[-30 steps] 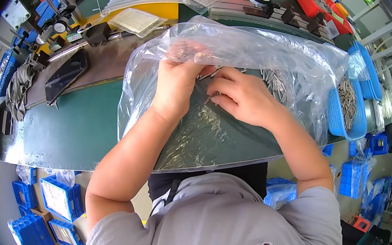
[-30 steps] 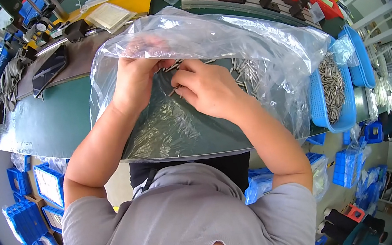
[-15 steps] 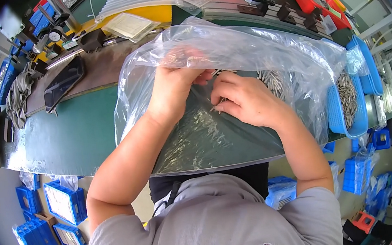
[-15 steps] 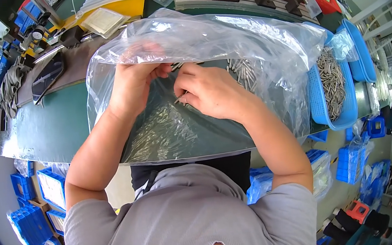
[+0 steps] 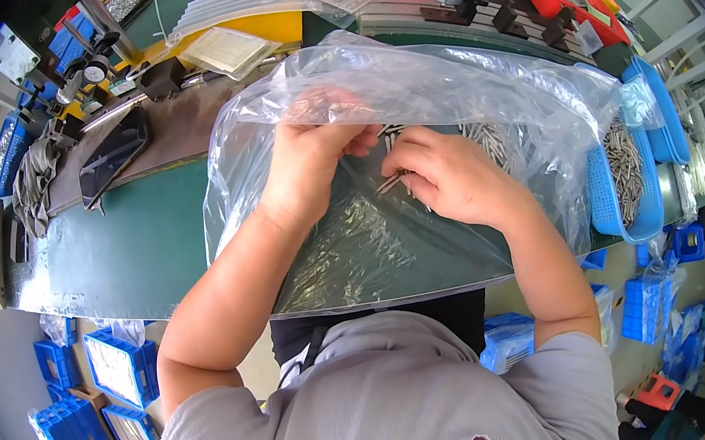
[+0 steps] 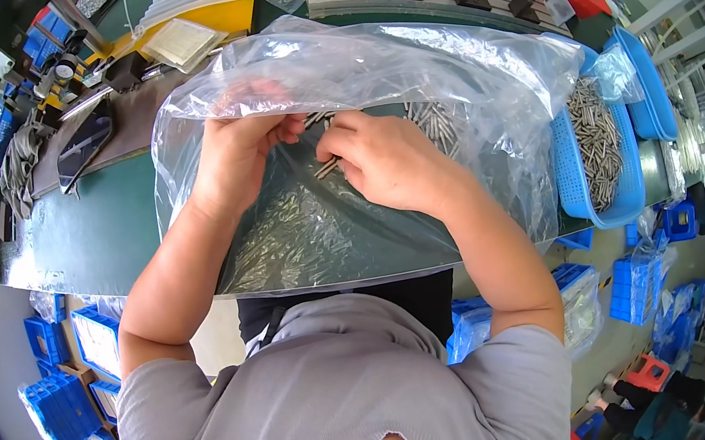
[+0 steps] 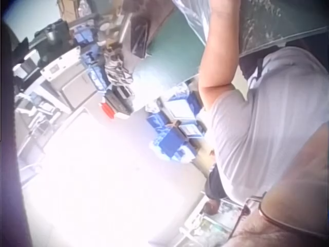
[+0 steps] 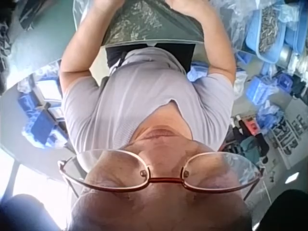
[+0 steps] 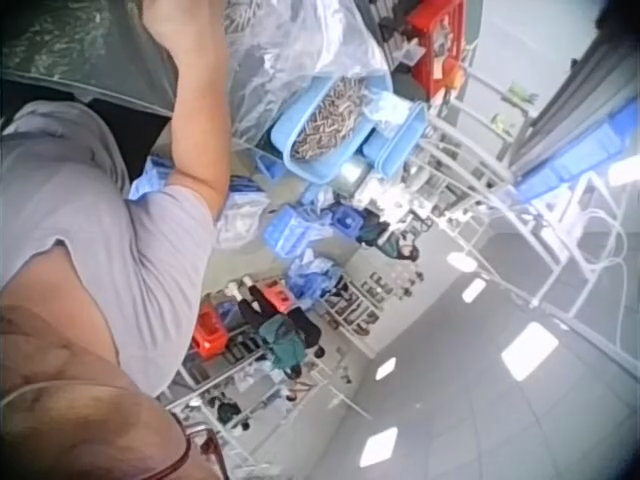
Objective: Sorting and inspecting small metal pins at a workbench in a manufacturing environment.
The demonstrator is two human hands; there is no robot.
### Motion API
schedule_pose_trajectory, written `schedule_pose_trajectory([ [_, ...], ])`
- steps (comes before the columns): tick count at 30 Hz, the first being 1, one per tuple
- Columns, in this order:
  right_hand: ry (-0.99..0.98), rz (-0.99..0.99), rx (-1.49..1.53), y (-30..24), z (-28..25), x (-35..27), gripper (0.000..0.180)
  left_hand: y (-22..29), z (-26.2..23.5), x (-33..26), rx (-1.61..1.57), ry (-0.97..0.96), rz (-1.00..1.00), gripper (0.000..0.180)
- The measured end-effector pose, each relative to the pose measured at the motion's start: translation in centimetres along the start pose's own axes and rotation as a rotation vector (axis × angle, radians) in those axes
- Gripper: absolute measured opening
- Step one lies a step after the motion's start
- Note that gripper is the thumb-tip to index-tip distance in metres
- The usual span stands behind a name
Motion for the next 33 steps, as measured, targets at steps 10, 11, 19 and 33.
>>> schedule_pose_trajectory([
  [10, 0.045, 0.043, 0.017, 0.3, -0.4, 0.4, 0.014, 0.0, 0.0, -0.1, 0.014, -0.015, 0.009, 0.008],
  [11, 0.040, 0.027, 0.015, 0.2, -0.4, 0.4, 0.014, 0.0, 0.0, -0.1, 0.018, -0.014, 0.011, 0.008],
  [19, 0.033, 0.039, 0.025, 0.1, 0.1, 0.5, 0.011, -0.2, 0.1, -0.1, 0.029, -0.017, -0.030, 0.007],
  [33, 0.117, 0.075, 0.079, 0.8, 0.0, 0.4, 0.011, -0.8, -0.1, 0.3, -0.021, -0.069, -0.061, 0.011],
])
Point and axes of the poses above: each hand's wrist, its own x-axis towards the middle knuckle, its own z-axis out of the palm, y = z × x, the point moved 6 cm from there along x, towards the middle knuckle, and after that the axes turned 5 degrees about -z, right-handed, at the moved point
